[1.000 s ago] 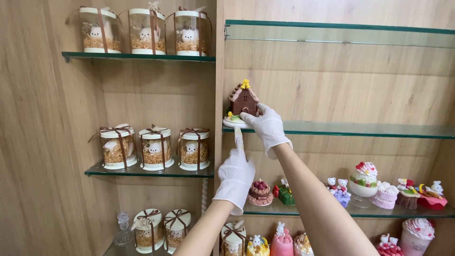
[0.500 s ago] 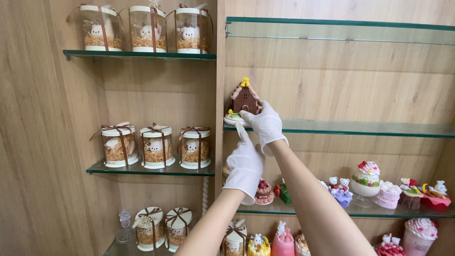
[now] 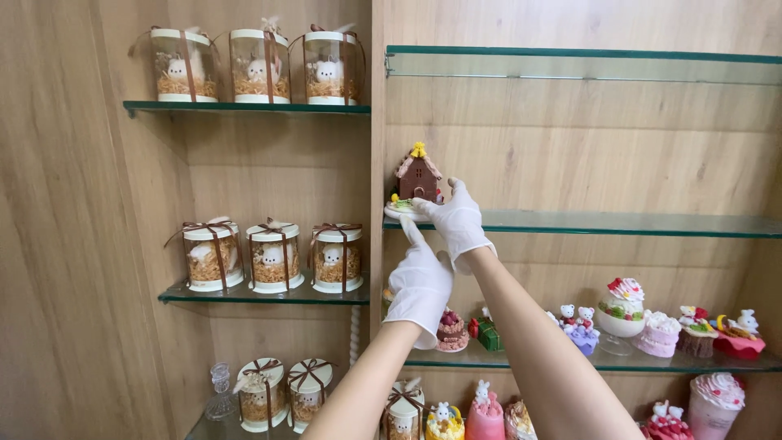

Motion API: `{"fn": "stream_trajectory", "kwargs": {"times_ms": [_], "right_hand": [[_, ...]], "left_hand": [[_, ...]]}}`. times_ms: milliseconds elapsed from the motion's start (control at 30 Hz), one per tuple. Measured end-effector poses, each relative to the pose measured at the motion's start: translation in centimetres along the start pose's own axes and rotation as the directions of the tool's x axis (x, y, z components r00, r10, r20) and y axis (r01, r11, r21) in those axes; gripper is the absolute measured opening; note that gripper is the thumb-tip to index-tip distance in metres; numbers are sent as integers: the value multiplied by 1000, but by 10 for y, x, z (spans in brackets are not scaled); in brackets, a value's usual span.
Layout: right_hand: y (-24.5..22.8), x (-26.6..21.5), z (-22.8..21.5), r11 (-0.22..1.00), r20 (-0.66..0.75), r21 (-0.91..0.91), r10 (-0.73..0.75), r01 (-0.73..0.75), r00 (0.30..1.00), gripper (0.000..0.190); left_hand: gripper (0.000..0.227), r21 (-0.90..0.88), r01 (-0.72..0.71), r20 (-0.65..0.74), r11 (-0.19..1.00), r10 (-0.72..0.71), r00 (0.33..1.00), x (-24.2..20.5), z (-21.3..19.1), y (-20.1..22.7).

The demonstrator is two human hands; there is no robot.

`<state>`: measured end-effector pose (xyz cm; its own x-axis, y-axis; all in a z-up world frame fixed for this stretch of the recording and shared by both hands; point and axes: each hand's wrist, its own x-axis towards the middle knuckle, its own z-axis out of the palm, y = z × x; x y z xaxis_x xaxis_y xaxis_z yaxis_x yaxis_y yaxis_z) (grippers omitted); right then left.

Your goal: The person picks up decorative candles from a table and places them onto the shelves of a wooden display cabinet by hand.

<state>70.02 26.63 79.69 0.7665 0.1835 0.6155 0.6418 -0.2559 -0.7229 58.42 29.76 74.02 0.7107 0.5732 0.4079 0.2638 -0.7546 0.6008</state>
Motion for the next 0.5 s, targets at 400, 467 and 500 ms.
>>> {"fn": "stream_trajectory", "kwargs": {"times_ms": [400,467,500], "right_hand": [[26,-116,-29,777,-159,516,-327,361,932,54],[34,-150,-43,725,-133,635,-237,266,962,48],[39,-171,-50,756,-99,630,-151,179,984,46]], "left_hand": [[93,-148,-64,47,987,72,996,-91,-12,-26],[79,-218,-120,5,969,124,992,-119,-6,-40],[62,-264,-217,-68,940,206,976,-131,1,-48]]}}
